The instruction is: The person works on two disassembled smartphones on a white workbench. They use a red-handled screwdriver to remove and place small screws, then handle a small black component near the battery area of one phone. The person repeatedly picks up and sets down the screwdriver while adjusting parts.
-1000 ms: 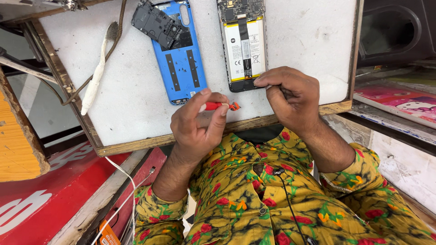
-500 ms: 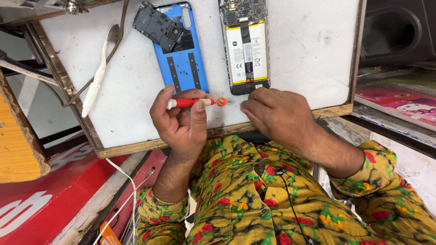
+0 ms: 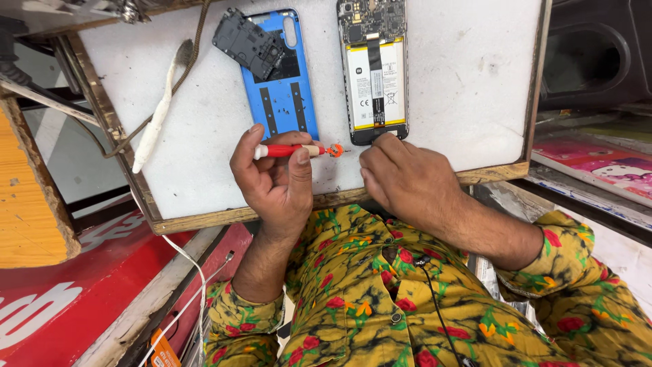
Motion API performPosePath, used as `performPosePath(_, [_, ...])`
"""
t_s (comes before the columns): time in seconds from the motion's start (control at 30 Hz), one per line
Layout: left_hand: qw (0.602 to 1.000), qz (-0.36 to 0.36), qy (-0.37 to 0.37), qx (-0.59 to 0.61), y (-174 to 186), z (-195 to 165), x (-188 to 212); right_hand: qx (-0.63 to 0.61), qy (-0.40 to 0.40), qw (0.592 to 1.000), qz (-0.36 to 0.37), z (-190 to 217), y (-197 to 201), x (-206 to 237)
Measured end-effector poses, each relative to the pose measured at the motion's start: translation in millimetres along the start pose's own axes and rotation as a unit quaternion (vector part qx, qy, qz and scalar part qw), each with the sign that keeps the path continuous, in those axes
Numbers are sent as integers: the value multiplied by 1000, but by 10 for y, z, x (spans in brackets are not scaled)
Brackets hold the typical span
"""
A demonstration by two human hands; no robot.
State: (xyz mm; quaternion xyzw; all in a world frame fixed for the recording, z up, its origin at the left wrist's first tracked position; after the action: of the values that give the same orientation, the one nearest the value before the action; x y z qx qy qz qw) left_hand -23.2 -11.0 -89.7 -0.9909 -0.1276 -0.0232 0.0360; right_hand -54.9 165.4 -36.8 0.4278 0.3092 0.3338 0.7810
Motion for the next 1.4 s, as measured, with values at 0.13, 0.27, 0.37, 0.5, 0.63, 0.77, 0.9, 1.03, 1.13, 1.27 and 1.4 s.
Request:
performPosePath(0.13, [1000,-3,3,1,4,8,3,-67,-26,997,-38,-166,3,86])
performPosePath(0.27, [1000,1,7,23,4,28,5,-104,-44,990,-83,-288,-37,145])
performPosePath(0.37, [1000,-5,-8,-2,7,-3,10,-129,-58,982,-123,-323,-46,190])
performPosePath(0.5, [999,18,-19,19,-48,-53,34,-203,-143,965,-89,-442,-166,272])
performPosePath(0.63, [998,34,-9,42,-167,-37,85,-189,-49,968,-157,-338,-10,235])
performPosePath(0.77, [998,31,2,47,-206,21,71,-205,-69,965,-146,-305,-19,238])
performPosePath(0.9, [996,61,-1,63,-233,24,64,-203,-40,967,-149,-178,0,164])
performPosePath(1.03, [995,81,6,62,-256,13,72,-206,-21,972,-112,-144,-46,53])
performPosePath(1.13, [992,100,-3,81,-276,-7,80,-239,-27,964,-114,-172,-63,30])
performPosePath(1.27, [986,124,-10,107,-285,-17,102,-332,-60,938,-82,-235,-170,67])
performPosePath(1.4, [983,137,-3,123,-277,-17,123,-458,-120,879,-49,-306,-300,117])
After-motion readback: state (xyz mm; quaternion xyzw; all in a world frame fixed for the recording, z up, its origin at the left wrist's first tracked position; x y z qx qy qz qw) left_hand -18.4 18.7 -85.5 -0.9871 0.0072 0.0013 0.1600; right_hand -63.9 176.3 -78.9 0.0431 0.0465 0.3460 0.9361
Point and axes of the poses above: each hand's wrist, its own x-axis away from the middle knuckle, its own y-axis out of the back of the hand, z = x × y, the point moved 8 cm from there along -x, towards the middle knuckle, and after that the axes turned 15 degrees about y, right-handed, at the moved point
